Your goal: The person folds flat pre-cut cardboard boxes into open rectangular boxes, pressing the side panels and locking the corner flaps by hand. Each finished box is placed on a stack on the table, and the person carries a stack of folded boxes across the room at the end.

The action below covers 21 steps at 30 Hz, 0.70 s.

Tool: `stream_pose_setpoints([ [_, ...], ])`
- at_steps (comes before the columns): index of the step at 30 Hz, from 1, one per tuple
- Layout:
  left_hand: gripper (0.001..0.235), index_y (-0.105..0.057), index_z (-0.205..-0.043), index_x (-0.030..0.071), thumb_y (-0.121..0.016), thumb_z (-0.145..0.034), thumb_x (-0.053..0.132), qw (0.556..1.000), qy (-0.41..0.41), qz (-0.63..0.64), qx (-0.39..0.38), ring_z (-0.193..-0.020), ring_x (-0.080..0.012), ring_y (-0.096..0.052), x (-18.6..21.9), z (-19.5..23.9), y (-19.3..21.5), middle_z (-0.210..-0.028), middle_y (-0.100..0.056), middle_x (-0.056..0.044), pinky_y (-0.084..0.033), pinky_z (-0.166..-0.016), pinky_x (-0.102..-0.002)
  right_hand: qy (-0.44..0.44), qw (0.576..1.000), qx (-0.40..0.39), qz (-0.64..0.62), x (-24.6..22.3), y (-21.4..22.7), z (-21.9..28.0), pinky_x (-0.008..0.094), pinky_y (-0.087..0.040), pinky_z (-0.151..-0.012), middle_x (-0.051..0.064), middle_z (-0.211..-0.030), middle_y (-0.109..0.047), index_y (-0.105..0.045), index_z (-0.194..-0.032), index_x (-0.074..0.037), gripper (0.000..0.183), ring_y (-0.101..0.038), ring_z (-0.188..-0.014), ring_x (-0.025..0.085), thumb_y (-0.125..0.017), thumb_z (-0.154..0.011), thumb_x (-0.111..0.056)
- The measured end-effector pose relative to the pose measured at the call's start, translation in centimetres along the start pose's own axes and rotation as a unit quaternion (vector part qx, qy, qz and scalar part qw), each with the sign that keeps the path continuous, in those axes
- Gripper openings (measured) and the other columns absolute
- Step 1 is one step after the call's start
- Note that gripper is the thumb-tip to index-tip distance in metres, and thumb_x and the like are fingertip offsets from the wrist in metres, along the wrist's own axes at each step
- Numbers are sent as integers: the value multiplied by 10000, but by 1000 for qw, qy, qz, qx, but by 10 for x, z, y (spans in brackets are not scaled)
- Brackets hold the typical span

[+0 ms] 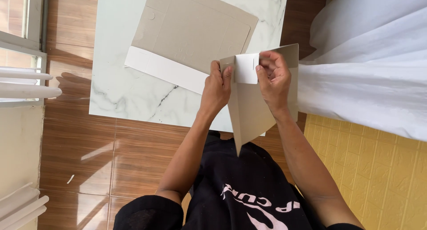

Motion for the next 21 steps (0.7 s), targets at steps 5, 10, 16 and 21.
stream_pose_setpoints([
  [5,241,-445,-1161,25,-435,-1088,254,1000,17,3,6,-553,-223,-714,3,-13,17,-677,-700,-144,-539,-484,-327,187,962,-86,179,-61,-23,-11,293,-624,-965,147,-1431,-533,-489,-1486,-18,624,-600,-1281,199,-531,-887,153],
  [10,219,-462,-1145,28,-448,-1088,239,999,12,27,23,-560,-134,-671,-20,-36,39,-704,-692,-92,-512,-472,-274,221,941,-160,200,-76,-31,-30,379,-549,-1117,156,-1592,-439,-473,-1545,-55,720,-536,-1469,258,-406,-870,185],
  [16,274,-589,-1118,12,-540,-1152,280,991,-78,80,-71,-663,-117,-550,-14,-41,53,-875,-651,-75,-467,-599,-280,421,767,-57,481,-67,-34,-46,487,-555,-960,130,-1311,-648,-649,-1313,-55,546,-604,-1231,338,-758,-854,-331],
  [21,521,-490,-1249,19,-641,-995,449,991,-40,-7,-126,-657,-215,-683,12,-38,48,-802,-724,-124,-535,-647,-354,147,883,5,445,-15,-1,-85,378,-256,-478,12,-509,-355,-476,-609,-67,718,-307,-483,191,-779,-1001,-587],
])
Point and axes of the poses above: each hand's wrist, its own z-axis away from the middle knuckle, its own y-axis out of the back of the hand, x = y × z, the point moved 8 cm from there along -z, towards the middle knuckle
